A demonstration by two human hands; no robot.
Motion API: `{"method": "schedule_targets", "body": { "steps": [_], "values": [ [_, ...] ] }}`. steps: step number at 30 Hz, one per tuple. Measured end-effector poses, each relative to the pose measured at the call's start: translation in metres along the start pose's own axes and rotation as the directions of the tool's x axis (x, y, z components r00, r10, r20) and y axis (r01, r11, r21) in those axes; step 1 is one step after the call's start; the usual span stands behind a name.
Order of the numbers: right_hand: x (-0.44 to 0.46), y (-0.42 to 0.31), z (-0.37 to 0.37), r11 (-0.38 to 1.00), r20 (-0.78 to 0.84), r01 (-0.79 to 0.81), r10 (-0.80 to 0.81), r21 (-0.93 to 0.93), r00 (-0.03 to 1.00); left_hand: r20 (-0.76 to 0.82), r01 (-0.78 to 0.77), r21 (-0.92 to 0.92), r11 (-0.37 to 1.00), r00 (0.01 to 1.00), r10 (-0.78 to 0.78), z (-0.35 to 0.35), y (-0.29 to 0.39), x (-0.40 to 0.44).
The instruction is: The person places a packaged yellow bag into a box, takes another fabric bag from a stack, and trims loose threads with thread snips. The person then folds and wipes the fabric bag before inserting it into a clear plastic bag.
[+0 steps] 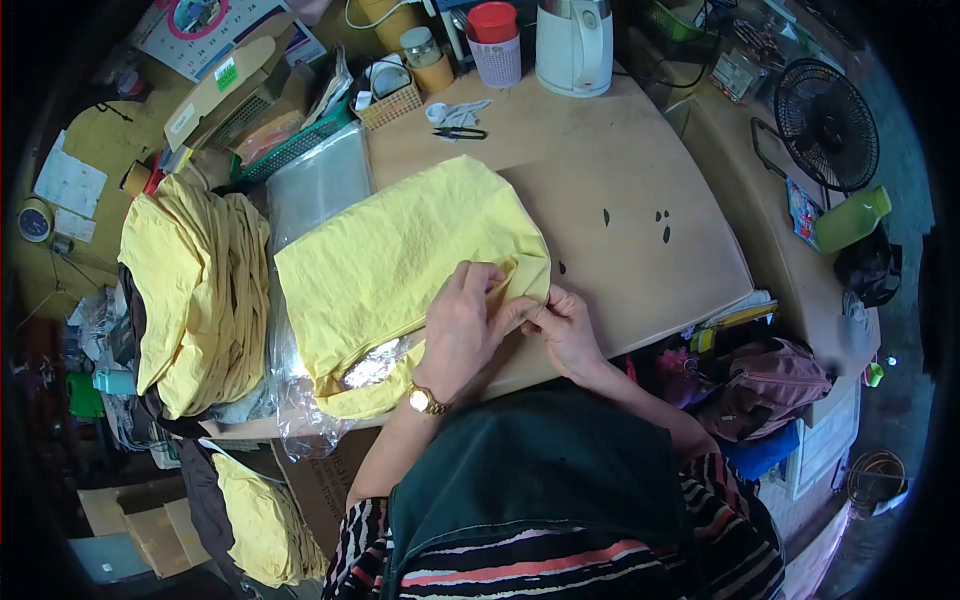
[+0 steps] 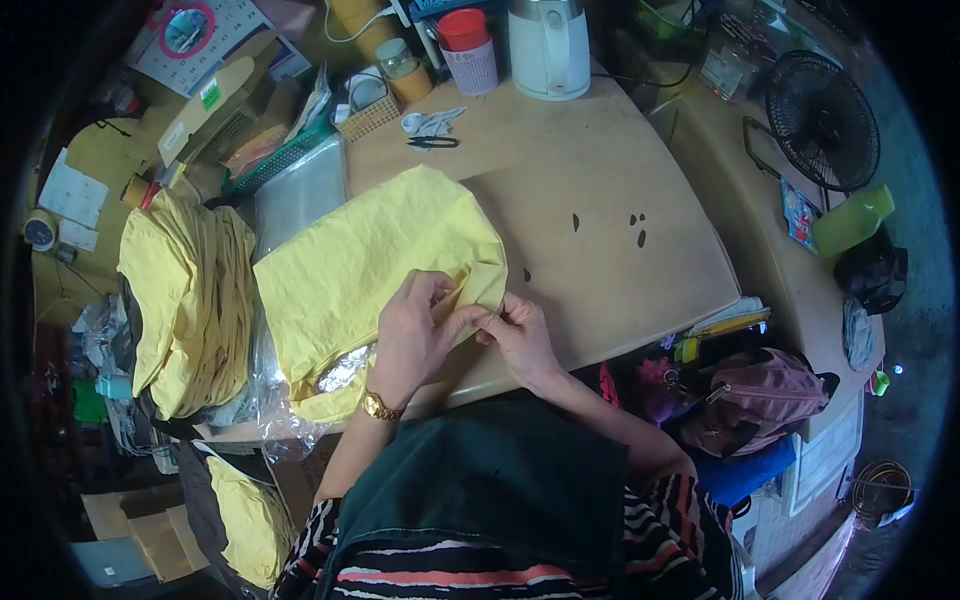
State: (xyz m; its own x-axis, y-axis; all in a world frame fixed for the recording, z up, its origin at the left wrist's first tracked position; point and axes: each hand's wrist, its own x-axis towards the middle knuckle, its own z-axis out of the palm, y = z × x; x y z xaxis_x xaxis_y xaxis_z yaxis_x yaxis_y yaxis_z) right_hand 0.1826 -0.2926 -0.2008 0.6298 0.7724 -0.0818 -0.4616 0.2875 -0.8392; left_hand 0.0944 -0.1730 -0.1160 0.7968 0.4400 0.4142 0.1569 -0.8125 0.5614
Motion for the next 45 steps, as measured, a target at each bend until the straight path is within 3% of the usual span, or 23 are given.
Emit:
{"method": "schedule_targets", "body": {
  "steps": [2,4,8,10,11,13,14,18,20,23,30,32,33,35,36,37,39,40,42,43,45],
  "values": [
    [-0.002,-0.004,-0.001,1.000,0.029,-0.020,0.020,0.020,0.999,-0.013,0.031,-0.019,0.999,0.999,-0.031,0.001,-0.008,-0.002],
    [-0.004,-0.006,-0.002,0.998,0.063,-0.047,0.045,0.034,0.997,0.235,0.256,-0.116,0.960,0.946,-0.224,-0.004,-0.019,-0.001],
    [-0.009,-0.011,0.004,0.983,0.085,-0.111,0.100,0.144,0.991,0.313,0.477,-0.234,0.847,0.862,-0.399,0.000,-0.026,-0.008],
    [-0.004,-0.014,0.005,0.977,0.101,-0.141,0.126,0.160,0.987,-0.113,0.192,-0.170,0.967,0.971,-0.213,0.007,-0.015,-0.007],
    [-0.004,-0.013,0.004,0.984,0.087,-0.114,0.103,0.137,0.991,-0.135,0.198,-0.175,0.964,0.965,-0.223,0.004,-0.012,-0.005],
    [-0.002,-0.013,0.005,0.990,0.090,-0.097,0.088,0.102,0.992,-0.133,-0.065,-0.057,0.996,0.989,0.057,-0.007,-0.002,-0.001],
    [-0.004,-0.013,0.009,0.993,0.088,-0.058,0.050,0.098,0.995,-0.064,-0.065,-0.095,0.993,0.996,0.059,-0.004,-0.009,-0.007],
    [-0.003,-0.013,0.011,0.999,0.089,0.039,-0.038,-0.010,0.995,-0.047,0.039,-0.169,0.985,0.998,-0.048,0.002,-0.017,-0.014],
    [-0.003,-0.017,0.013,0.997,0.089,0.055,-0.051,-0.049,0.995,-0.339,-0.116,-0.126,0.985,0.938,0.068,0.003,-0.007,-0.012],
    [-0.002,-0.018,0.013,0.991,0.092,0.079,-0.069,-0.109,0.993,-0.268,-0.165,-0.041,0.985,0.952,0.148,0.009,-0.022,-0.014],
    [0.001,-0.013,0.009,0.979,0.109,0.131,-0.115,-0.153,0.987,-0.140,-0.108,-0.088,0.990,0.986,0.095,0.015,-0.031,-0.010],
    [0.001,-0.013,0.009,0.990,0.060,0.110,-0.104,-0.093,0.993,-0.258,0.045,-0.222,0.974,0.961,-0.103,0.005,-0.036,-0.001],
    [0.001,-0.013,0.010,0.995,0.011,0.093,-0.093,-0.029,0.996,-0.256,0.042,-0.222,0.974,0.962,-0.100,-0.003,-0.044,0.004],
    [0.003,-0.004,-0.007,0.996,0.030,0.076,-0.074,-0.050,0.997,-0.157,0.297,-0.413,0.861,0.908,-0.389,-0.019,-0.060,0.011],
    [0.004,-0.001,-0.013,0.996,0.049,0.052,-0.048,-0.073,0.998,-0.051,0.298,-0.345,0.890,0.941,-0.335,-0.032,-0.049,0.012],
    [0.004,-0.003,-0.012,0.996,0.048,0.054,-0.051,-0.074,0.998,-0.050,0.296,-0.346,0.890,0.942,-0.333,-0.036,-0.033,0.012],
    [0.003,-0.008,-0.004,0.990,0.105,0.104,-0.094,-0.098,0.990,-0.074,-0.023,-0.285,0.958,0.997,0.003,-0.032,-0.006,0.009],
    [0.004,-0.009,-0.002,0.990,0.106,0.101,-0.091,-0.096,0.990,-0.073,-0.021,-0.283,0.959,0.997,0.000,-0.027,-0.011,0.007],
    [0.006,-0.012,0.004,0.997,0.098,0.069,-0.067,-0.020,0.993,-0.062,-0.231,-0.222,0.947,0.973,0.223,-0.012,-0.028,0.001],
    [0.006,-0.014,0.008,0.997,0.096,0.069,-0.067,-0.018,0.993,-0.059,-0.231,-0.222,0.947,0.973,0.224,-0.007,-0.030,-0.001],
    [0.003,-0.020,0.014,0.992,0.086,0.112,-0.107,-0.056,0.991,-0.091,-0.090,-0.290,0.953,0.994,0.067,0.000,-0.030,-0.005]
  ]
}}
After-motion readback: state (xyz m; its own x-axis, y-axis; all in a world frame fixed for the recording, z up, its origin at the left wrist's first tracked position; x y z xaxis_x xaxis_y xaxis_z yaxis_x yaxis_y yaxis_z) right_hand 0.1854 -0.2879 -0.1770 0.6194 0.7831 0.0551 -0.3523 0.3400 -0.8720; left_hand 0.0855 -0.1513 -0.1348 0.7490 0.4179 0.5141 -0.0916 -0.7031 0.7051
